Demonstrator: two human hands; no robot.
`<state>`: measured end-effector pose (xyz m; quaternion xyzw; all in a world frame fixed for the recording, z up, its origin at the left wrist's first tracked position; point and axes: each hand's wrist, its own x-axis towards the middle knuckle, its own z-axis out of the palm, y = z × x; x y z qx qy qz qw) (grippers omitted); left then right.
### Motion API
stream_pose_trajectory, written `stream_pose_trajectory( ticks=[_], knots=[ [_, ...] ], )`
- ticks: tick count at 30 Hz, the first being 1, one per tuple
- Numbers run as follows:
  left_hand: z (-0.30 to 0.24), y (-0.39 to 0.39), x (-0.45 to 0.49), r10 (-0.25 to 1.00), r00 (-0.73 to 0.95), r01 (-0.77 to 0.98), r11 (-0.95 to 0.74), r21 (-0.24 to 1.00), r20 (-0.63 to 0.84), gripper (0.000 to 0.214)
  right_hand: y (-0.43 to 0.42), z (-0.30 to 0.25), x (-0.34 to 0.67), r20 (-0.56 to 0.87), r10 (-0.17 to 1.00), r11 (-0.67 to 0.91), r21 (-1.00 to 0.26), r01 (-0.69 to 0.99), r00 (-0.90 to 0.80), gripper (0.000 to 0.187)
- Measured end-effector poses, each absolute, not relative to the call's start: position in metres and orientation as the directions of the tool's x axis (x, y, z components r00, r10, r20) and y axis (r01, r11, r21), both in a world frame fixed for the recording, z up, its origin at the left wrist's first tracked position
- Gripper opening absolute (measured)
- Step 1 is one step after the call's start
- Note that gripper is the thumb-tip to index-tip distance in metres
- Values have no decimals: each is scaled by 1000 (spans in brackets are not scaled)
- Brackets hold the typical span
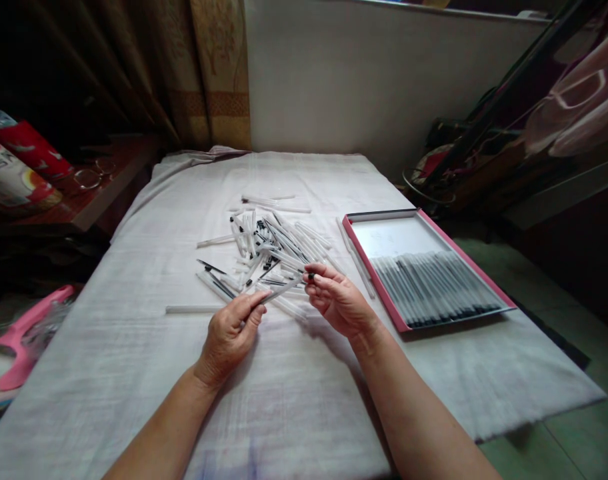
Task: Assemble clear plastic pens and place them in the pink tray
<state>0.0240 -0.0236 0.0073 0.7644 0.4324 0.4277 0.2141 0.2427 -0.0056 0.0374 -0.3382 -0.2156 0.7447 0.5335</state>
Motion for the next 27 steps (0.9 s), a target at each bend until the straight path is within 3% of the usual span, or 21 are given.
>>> stream_pose_trajectory(
  ticks=[14,27],
  knots=[
    [11,-25,24,860,268,464,-510,725,433,27,-3,31,242,-348,897,-429,-541,-724,-272,31],
    [9,-25,22,855,299,456,-518,724,424,29,-4,33,241,-298,939,-327,-610,-721,-174,26]
  ],
)
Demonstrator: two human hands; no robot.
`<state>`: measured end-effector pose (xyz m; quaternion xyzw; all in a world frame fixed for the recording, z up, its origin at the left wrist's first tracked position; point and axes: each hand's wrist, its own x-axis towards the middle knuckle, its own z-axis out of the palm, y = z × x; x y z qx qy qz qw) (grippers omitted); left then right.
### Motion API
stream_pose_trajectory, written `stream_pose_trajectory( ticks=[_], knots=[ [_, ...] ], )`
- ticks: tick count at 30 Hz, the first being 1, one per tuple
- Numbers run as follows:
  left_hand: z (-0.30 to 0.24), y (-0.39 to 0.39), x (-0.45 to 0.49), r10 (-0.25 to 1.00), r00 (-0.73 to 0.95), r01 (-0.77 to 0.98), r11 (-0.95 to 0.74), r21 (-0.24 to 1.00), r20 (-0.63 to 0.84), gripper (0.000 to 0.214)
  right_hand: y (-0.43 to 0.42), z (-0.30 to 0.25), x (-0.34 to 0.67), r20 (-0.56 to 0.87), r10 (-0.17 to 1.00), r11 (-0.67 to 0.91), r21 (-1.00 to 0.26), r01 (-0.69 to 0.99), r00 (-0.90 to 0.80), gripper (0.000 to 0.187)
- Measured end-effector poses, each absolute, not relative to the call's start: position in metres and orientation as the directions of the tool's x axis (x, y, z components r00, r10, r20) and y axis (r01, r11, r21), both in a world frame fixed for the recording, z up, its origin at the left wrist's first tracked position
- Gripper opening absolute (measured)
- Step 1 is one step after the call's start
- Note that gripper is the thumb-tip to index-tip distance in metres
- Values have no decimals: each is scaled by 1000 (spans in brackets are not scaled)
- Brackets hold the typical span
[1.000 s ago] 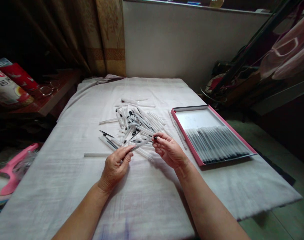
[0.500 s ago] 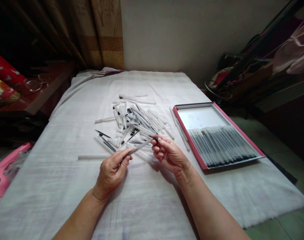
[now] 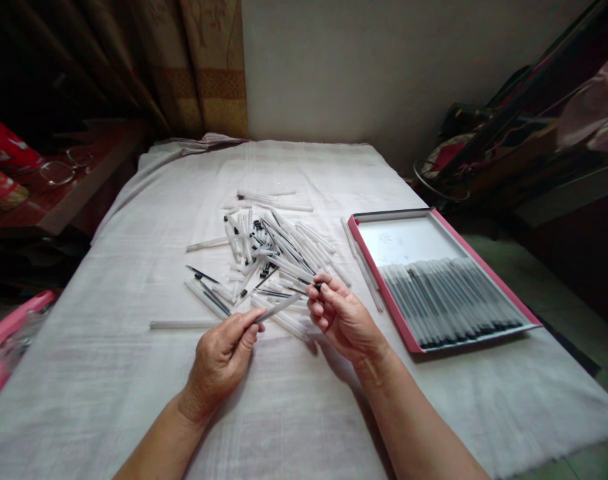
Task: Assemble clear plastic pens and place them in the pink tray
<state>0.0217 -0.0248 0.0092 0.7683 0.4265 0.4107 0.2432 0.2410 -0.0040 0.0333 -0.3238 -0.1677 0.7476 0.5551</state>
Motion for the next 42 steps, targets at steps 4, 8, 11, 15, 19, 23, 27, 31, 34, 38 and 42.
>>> stream_pose_trajectory(
  ticks=[4,8,11,15,19,23,27,31,34,38,42],
  knots=[
    [11,-24,23,863,294,470,-505,724,411,29,-5,33,240,-277,951,-292,-668,-685,-136,29],
    [11,-24,23,864,294,478,-503,720,409,29,-5,31,236,-283,957,-254,-725,-641,-60,29],
    [10,-24,22,867,290,486,-498,718,406,28,-5,30,233,-285,958,-238,-757,-609,-21,30],
    [10,-24,22,865,300,497,-501,709,401,29,-7,30,228,-251,968,-221,-795,-565,-25,26],
    [11,-24,22,862,302,506,-506,698,406,28,-7,30,227,-238,971,-212,-810,-546,-24,24],
    [11,-24,23,859,300,502,-511,698,414,27,-8,30,227,-229,973,-208,-826,-523,-24,23],
    [11,-24,23,863,297,501,-504,703,408,27,-8,30,226,-226,974,-209,-829,-519,-31,23],
    [11,-24,23,865,295,510,-502,698,406,27,-8,29,225,-239,971,-214,-830,-515,-17,25],
    [10,-24,23,863,297,517,-505,691,409,27,-8,28,225,-237,972,-211,-836,-506,-13,25],
    [10,-23,23,870,291,534,-493,687,399,27,-8,28,225,-204,979,-180,-871,-457,2,21],
    [12,-23,23,868,298,531,-496,687,396,27,-8,29,225,-139,990,-118,-914,-389,28,17]
  ],
)
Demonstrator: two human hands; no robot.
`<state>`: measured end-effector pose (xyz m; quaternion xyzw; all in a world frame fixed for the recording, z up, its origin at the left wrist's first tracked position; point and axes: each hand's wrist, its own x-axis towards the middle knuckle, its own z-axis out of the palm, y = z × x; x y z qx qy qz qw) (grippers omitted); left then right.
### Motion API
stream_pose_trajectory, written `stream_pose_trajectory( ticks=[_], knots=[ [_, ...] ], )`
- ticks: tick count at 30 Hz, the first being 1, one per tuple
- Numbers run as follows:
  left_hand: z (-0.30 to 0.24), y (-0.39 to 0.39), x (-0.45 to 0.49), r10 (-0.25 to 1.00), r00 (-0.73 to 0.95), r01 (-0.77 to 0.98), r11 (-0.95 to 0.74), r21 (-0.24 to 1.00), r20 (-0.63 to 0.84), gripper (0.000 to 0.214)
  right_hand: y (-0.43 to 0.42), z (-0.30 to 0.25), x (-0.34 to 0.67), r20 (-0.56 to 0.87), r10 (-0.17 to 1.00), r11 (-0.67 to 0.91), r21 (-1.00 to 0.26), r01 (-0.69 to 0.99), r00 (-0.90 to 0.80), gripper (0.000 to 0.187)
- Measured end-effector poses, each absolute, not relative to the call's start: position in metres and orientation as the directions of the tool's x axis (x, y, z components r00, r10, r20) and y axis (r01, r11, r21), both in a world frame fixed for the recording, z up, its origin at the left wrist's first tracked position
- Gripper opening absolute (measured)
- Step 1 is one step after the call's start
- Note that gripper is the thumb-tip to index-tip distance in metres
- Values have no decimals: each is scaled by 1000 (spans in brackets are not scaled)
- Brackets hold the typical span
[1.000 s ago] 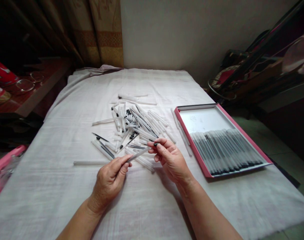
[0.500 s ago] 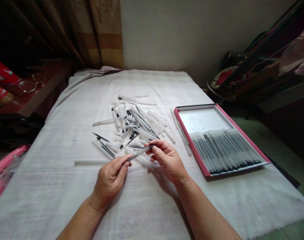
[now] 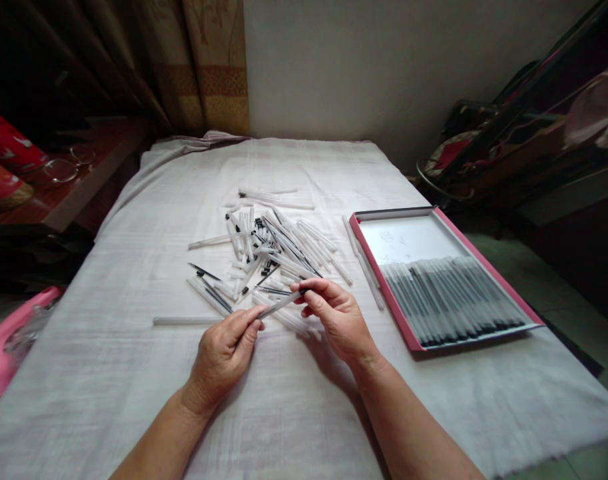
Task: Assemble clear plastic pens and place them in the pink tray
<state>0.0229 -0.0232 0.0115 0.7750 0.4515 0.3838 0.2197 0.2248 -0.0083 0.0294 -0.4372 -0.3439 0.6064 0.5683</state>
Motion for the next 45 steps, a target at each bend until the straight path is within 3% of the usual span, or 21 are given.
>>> stream_pose_trajectory(
  ticks=[10,17,25,28,35,38,43,45],
  knots=[
    [10,-22,22,846,321,537,-533,654,426,28,-7,26,226,-95,995,-83,-967,-241,40,18],
    [8,-22,22,821,347,577,-568,587,454,27,-7,17,236,54,997,45,-985,169,48,21],
    [11,-22,22,799,395,586,-599,547,452,26,-6,17,244,129,992,112,-897,427,10,42],
    [12,-21,21,796,398,586,-602,541,455,25,-5,16,247,105,994,110,-899,424,-35,47],
    [11,-19,19,814,354,598,-575,558,460,25,-7,22,252,107,983,139,-964,228,-147,15],
    [10,-19,19,808,360,591,-584,556,466,25,-7,22,250,101,986,132,-955,264,-131,14],
    [9,-19,19,804,376,591,-591,549,461,25,-7,22,249,118,988,150,-885,440,-99,35],
    [9,-19,19,807,373,595,-586,550,457,25,-7,23,251,137,984,175,-880,441,-117,30]
  ],
)
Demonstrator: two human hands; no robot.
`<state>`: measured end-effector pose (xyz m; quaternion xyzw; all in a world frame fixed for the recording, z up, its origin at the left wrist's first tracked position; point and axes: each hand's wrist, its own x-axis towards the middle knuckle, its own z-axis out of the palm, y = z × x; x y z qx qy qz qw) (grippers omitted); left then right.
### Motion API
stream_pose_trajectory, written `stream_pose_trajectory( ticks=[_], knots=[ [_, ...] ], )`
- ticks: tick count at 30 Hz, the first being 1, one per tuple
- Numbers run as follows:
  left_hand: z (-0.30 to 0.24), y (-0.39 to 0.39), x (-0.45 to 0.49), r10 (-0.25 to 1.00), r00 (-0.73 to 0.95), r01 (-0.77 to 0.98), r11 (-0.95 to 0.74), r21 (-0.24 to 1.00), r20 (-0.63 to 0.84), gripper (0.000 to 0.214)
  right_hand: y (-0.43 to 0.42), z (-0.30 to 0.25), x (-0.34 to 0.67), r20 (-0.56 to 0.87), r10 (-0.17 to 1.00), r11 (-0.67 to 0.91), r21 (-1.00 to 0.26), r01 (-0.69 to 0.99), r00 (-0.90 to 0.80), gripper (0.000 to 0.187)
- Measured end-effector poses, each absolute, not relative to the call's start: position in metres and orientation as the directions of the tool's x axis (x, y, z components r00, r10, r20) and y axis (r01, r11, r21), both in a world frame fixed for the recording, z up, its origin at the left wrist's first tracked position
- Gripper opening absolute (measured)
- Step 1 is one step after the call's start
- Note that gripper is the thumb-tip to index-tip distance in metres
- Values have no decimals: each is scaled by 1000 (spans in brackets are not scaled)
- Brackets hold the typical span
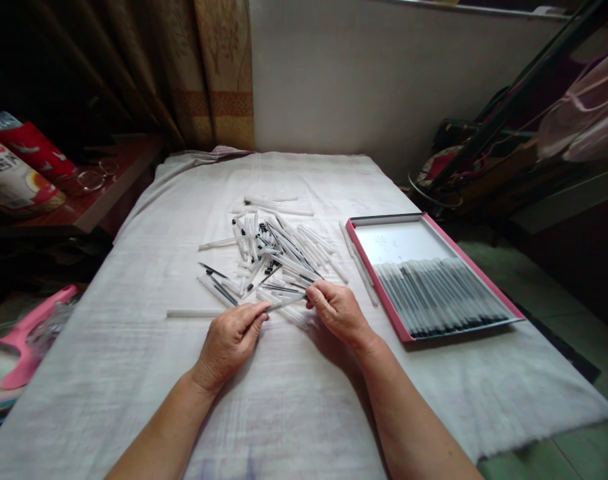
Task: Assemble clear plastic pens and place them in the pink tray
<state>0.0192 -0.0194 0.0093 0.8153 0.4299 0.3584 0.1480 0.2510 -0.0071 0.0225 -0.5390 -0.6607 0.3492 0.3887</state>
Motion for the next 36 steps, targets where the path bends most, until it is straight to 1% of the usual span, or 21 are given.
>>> stream_pose_trajectory(
  ticks=[2,5,7,10,11,14,16,18,19,22,23,26,30,31,34,36],
  knots=[
    [9,-19,19,809,367,602,-583,546,459,26,-7,23,254,148,978,194,-898,394,-144,19],
    [9,-19,19,804,361,606,-588,536,473,25,-7,23,256,145,971,204,-917,344,-189,16],
    [8,-19,19,801,364,605,-592,533,476,25,-7,22,255,140,973,200,-910,363,-184,13],
    [8,-19,19,801,369,602,-592,535,471,26,-6,21,254,131,978,188,-884,427,-159,26],
    [7,-19,19,802,369,601,-592,537,470,26,-6,21,254,134,978,191,-877,441,-159,27],
    [7,-19,19,803,365,602,-590,538,472,25,-7,22,255,144,973,209,-885,417,-183,18],
    [7,-19,19,802,364,603,-591,536,474,25,-7,23,256,141,968,212,-901,379,-206,19],
    [6,-19,19,801,364,602,-592,536,475,25,-6,22,256,132,969,204,-904,377,-207,15],
    [6,-19,19,802,365,601,-591,538,473,25,-6,22,256,125,972,196,-900,390,-201,17],
    [6,-19,19,802,368,596,-591,543,469,26,-6,22,256,108,978,177,-885,430,-181,30],
    [5,-19,19,802,367,596,-591,543,471,26,-6,22,256,108,978,177,-885,430,-179,29],
    [5,-19,19,801,363,597,-592,541,476,25,-7,24,257,117,976,181,-905,385,-185,18],
    [6,-19,19,800,362,596,-593,541,478,25,-6,22,258,118,971,186,-917,352,-206,12],
    [6,-19,19,801,363,597,-593,541,477,25,-6,21,258,113,972,183,-915,361,-206,12],
    [7,-19,19,800,374,598,-595,537,470,25,-6,19,257,99,978,165,-907,388,-185,20],
    [7,-19,19,799,374,599,-596,535,471,25,-6,20,257,98,977,165,-907,386,-187,20]
  ],
)
